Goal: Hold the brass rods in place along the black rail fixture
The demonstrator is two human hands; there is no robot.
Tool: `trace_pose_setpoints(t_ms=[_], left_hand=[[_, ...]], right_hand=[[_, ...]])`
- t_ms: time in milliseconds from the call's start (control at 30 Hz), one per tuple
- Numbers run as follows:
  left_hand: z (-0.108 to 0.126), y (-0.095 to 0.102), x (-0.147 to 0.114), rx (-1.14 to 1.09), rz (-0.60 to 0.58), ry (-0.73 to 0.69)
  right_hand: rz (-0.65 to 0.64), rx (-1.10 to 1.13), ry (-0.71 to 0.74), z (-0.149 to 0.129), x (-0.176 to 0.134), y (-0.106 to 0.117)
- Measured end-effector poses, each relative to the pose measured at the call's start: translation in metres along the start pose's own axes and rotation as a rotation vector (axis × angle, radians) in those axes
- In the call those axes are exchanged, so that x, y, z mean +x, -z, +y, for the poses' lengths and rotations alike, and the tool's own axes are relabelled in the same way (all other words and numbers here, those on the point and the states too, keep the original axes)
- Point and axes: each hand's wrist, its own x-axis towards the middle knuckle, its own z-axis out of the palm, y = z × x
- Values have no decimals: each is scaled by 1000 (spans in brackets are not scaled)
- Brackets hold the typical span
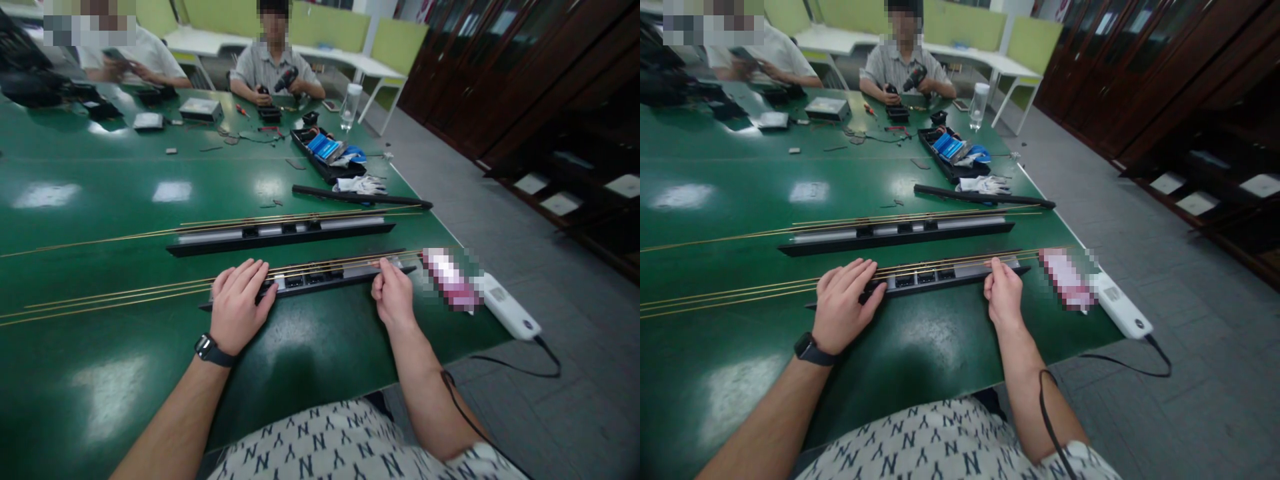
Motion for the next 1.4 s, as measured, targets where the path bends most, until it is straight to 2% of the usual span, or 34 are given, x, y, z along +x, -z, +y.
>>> trace_pose_setpoints(t_ms=[233,467,700,933,1167,1333,1400], left_hand=[[-1,0,-1,-3,-11,-5],[0,1,-1,-32,-17,17],[0,0,-1,-37,-28,29],[1,0,-1,-30,-32,30],[2,0,-1,-51,-42,42],[3,0,-1,-42,-49,49],[3,0,-1,-42,-54,50]], right_hand=[[85,-17,27,-1,3,2],[-20,-98,9,0,-1,2],[62,-33,7,-2,2,3],[-22,-78,-8,-1,2,3],[65,-30,8,-2,6,5],[-17,-67,-4,0,5,6],[-8,-53,4,-1,5,6]])
